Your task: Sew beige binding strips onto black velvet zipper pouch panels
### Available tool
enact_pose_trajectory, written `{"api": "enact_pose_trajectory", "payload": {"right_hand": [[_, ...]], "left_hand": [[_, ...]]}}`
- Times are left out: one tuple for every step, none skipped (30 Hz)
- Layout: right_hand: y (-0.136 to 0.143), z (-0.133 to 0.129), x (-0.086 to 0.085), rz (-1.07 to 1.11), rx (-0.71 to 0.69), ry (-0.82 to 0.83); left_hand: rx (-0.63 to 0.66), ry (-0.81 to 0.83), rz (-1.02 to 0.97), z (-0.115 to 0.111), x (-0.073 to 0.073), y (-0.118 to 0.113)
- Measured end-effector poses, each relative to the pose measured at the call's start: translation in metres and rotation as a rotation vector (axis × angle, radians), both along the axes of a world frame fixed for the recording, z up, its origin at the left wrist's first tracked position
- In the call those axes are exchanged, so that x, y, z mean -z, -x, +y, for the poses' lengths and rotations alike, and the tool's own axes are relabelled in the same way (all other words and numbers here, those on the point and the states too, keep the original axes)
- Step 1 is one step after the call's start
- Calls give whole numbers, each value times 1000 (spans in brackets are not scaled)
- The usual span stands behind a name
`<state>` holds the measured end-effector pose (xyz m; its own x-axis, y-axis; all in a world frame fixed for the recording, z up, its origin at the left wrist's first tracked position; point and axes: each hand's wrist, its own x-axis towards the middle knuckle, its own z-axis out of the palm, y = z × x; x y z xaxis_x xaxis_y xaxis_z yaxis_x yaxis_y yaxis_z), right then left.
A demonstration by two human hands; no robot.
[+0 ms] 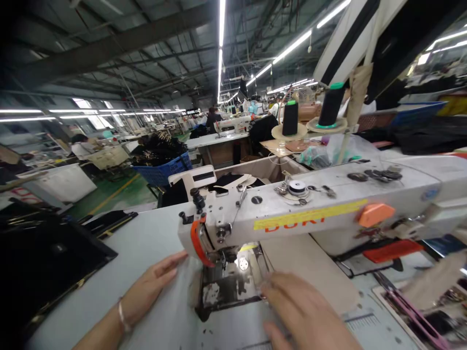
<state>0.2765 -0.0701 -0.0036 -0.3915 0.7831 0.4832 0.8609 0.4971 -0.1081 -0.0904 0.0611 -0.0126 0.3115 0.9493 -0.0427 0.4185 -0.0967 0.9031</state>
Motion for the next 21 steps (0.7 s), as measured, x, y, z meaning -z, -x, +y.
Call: {"api": "enact_pose_trajectory", "payload": {"right_hand": [[-20,-2,3,-38,117,-18],[-39,-3,8,-60,202,-8],[-55,-2,15,-73,220,30],[-69,0,22,-82,205,76],[-80,2,28,-89,187,131],[-89,5,33,-92,162,194],[-96,8,35,-93,135,255],[-100,11,35,-93,110,306],[-104,14,32,-91,85,344],[-106,16,28,-90,59,368],[-108,18,24,-90,32,379],[-109,20,19,-89,5,381],[-110,21,15,-87,-18,379],[-110,22,12,-83,-39,376],[-110,23,9,-78,-55,370],[-110,24,8,-72,-62,359],[-109,24,6,-66,-59,341],[-107,24,4,-59,-43,314],[-104,21,2,-50,-17,278],[-100,16,-2,-37,15,236],[-93,8,-6,-22,45,178]], "left_hand": [[3,21,2,-21,2,10],[-2,37,9,-40,3,17],[-14,45,18,-55,4,21],[-28,43,27,-66,4,23],[-41,35,36,-74,4,23],[-50,22,44,-79,3,21],[-53,6,50,-81,2,18],[-52,-10,50,-82,2,16],[-46,-23,47,-82,2,13],[-39,-35,39,-81,2,11],[-35,-45,30,-81,2,10],[-35,-54,21,-80,2,9],[-37,-61,16,-80,3,9],[-38,-66,13,-80,3,9],[-37,-69,14,-80,4,10],[-33,-71,14,-79,5,10],[-28,-73,14,-79,5,11],[-23,-78,14,-79,6,11],[-21,-85,16,-79,7,11],[-26,-94,20,-80,8,10],[-40,-108,29,-81,9,9]]}}
